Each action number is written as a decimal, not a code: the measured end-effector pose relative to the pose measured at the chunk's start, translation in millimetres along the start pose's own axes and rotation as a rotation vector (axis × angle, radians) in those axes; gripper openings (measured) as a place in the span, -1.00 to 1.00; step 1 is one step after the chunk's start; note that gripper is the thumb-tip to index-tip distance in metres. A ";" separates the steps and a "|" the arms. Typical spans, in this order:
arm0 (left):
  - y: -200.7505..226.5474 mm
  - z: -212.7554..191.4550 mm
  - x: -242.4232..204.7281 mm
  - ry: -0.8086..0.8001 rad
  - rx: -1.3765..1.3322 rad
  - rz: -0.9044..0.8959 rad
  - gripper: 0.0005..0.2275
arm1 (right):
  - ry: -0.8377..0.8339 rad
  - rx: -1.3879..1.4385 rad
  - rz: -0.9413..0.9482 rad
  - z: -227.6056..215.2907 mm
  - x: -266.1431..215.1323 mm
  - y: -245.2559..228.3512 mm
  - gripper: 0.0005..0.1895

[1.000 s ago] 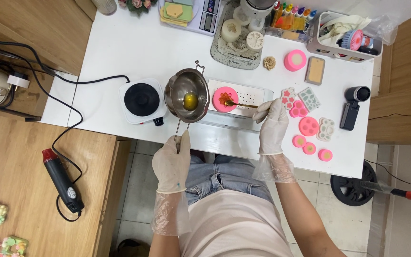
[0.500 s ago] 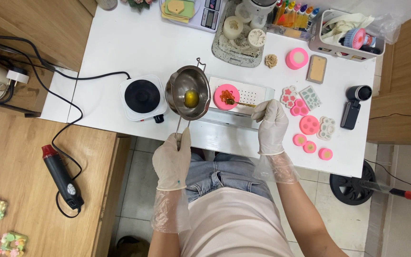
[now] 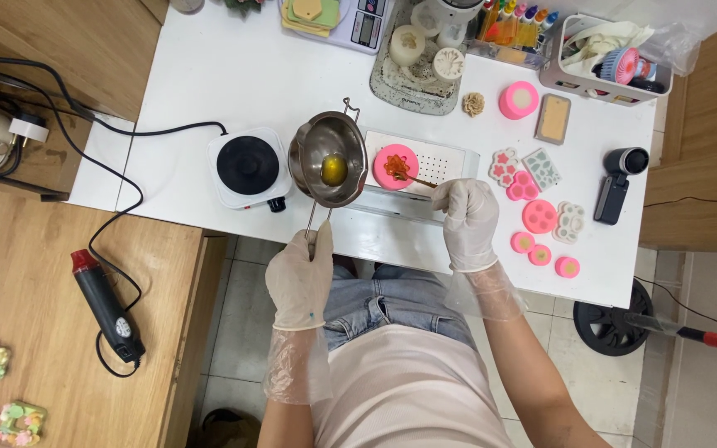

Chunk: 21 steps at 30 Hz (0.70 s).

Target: Pouring melted wax or soap into a mold and using a heat gun to smooth the surface.

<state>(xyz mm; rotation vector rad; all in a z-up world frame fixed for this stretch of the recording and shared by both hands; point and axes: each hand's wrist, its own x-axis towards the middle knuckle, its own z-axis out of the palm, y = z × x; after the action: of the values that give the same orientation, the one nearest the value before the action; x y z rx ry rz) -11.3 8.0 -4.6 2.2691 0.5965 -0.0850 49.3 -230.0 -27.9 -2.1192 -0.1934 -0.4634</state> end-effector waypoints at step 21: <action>-2.4 -0.6 0.4 0.004 -0.015 -0.010 -0.64 | -0.040 -0.118 -0.114 1.1 4.6 -4.0 -0.65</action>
<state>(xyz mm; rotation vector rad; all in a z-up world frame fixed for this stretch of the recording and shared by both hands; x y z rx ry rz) -12.1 10.0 -5.9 2.2524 0.6093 -0.0805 52.6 -227.0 -23.6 -2.2419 -0.3181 -0.5111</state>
